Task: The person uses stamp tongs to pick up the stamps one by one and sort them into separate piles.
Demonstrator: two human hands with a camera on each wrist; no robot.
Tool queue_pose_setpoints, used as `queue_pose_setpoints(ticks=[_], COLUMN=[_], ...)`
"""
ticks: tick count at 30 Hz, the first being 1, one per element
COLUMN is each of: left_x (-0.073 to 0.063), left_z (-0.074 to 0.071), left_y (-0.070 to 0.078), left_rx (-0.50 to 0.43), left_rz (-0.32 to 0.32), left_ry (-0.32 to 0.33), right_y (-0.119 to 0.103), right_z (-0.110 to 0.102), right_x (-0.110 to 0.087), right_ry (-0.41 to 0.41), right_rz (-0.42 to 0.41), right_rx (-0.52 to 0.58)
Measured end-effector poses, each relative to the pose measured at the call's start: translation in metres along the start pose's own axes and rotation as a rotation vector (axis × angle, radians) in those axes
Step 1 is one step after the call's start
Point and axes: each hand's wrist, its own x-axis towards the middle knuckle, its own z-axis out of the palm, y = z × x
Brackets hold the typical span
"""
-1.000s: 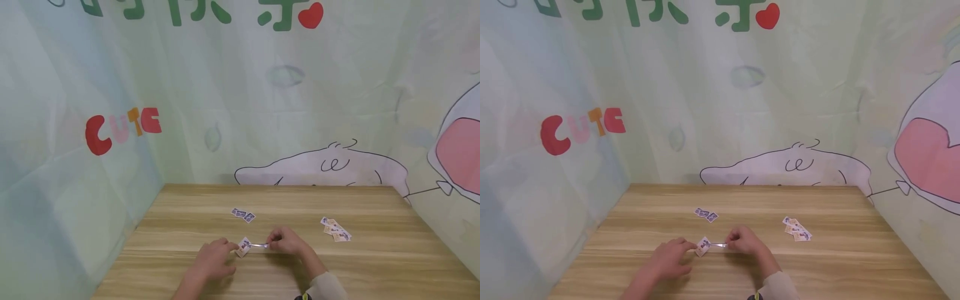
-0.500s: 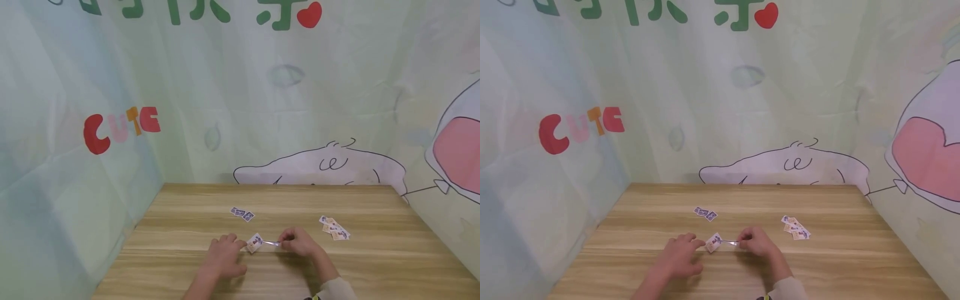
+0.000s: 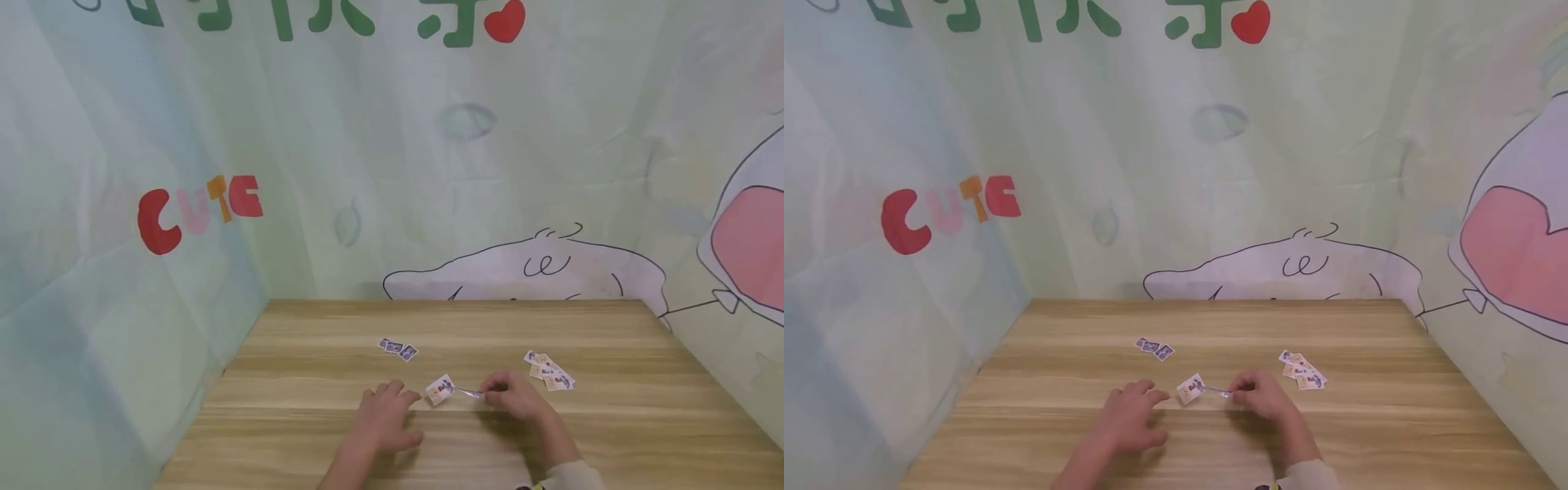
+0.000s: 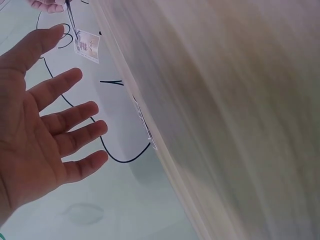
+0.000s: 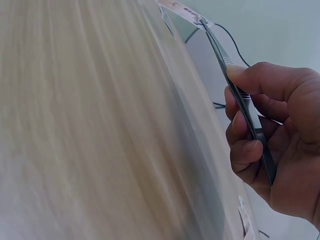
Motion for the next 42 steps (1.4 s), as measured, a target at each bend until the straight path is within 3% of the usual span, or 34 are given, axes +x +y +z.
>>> queue_pose_setpoints(ticks=[8, 18, 33, 42], left_x=[0.006, 0.016, 0.03, 0.038], left_z=[0.004, 0.004, 0.014, 0.016], left_y=[0.007, 0.019, 0.039, 0.047], left_rx=[-0.036, -0.022, -0.024, -0.022], left_rz=[-0.009, 0.01, 0.073, 0.076], left_ry=[0.008, 0.029, 0.014, -0.005], right_y=[-0.003, 0.019, 0.029, 0.035], right_z=[-0.015, -0.037, -0.072, -0.095], right_x=[-0.01, -0.019, -0.047, -0.056], right_ry=[0.049, 0.094, 0.161, 0.163], right_rz=[0.103, 0.085, 0.229, 0.281], right_rx=[-0.05, -0.053, -0.05, -0.045])
